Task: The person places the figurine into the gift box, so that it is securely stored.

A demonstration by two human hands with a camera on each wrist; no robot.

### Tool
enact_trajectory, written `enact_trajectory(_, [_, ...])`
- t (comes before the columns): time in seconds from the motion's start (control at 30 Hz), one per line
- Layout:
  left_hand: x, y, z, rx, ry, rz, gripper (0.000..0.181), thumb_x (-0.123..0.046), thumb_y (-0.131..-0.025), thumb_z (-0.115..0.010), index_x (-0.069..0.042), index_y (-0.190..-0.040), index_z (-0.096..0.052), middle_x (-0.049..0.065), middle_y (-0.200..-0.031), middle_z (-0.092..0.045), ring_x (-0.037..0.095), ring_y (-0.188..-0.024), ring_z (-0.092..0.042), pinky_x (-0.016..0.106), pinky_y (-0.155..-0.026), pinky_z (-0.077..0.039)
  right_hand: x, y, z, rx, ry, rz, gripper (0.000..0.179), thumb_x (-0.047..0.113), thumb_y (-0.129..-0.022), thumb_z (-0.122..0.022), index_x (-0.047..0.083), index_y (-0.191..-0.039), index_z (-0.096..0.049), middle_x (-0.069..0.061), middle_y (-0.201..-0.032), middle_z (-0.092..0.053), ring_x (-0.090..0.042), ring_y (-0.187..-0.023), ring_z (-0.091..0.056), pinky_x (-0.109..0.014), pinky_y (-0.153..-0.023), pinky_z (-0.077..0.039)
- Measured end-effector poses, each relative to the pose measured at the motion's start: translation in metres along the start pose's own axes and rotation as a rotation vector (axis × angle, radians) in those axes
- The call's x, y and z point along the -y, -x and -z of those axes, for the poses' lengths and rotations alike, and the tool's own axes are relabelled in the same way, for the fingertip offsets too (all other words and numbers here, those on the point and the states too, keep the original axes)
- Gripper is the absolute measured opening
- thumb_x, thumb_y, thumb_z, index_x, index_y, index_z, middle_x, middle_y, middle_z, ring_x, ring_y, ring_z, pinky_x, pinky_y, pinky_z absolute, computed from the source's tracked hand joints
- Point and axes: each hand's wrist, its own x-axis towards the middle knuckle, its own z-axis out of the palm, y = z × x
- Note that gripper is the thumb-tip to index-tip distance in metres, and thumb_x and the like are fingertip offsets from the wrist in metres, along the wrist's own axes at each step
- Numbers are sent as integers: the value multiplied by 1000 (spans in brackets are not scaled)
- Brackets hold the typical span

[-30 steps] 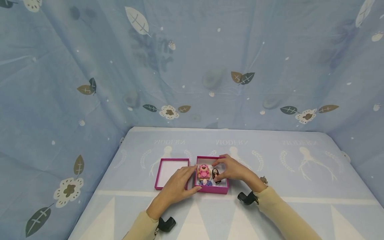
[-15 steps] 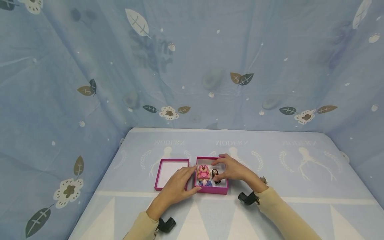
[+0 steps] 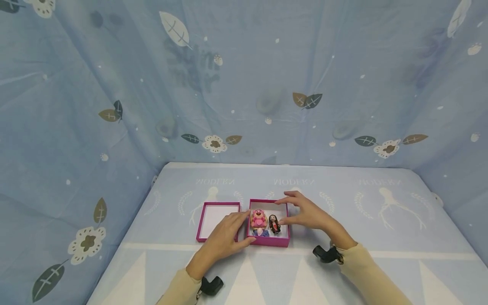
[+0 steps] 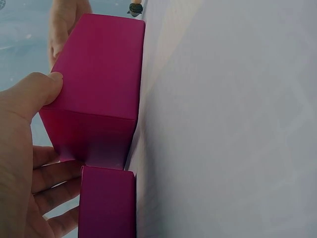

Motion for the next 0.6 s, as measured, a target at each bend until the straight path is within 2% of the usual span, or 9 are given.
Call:
enact_trajectory(0.37, [1, -1, -1, -6, -2, -13, 79, -57, -87, -64, -7, -146, -45, 6, -138, -58, 23, -127, -54, 44, -108, -45, 0, 31, 28, -112, 10, 35, 59, 41, -78, -81, 20, -130, -62, -18, -152, -35, -47, -137, -36, -72, -102, -36])
enact_trajectory(0.5, [2, -1, -1, 5, 0, -8, 79, -55, -87, -66, -8, -146, -45, 6, -138, -58, 24, -128, -54, 44, -108, -45, -6, 43, 31, -125, 9, 40, 59, 37, -79, -81, 16, -131, -62, -19, -152, -34, -48, -137, -34, -72, -102, -35])
enact_trajectory(0.6, [2, 0, 0, 9, -2, -7, 79, -53, -86, -68, -8, -146, -45, 6, -137, -59, 23, -128, -54, 43, -109, -45, -12, 49, 30, -130, 11, 30, 58, 37, -79, -81, 18, -131, -62, -18, -152, -34, -48, -137, -35, -72, -101, -36])
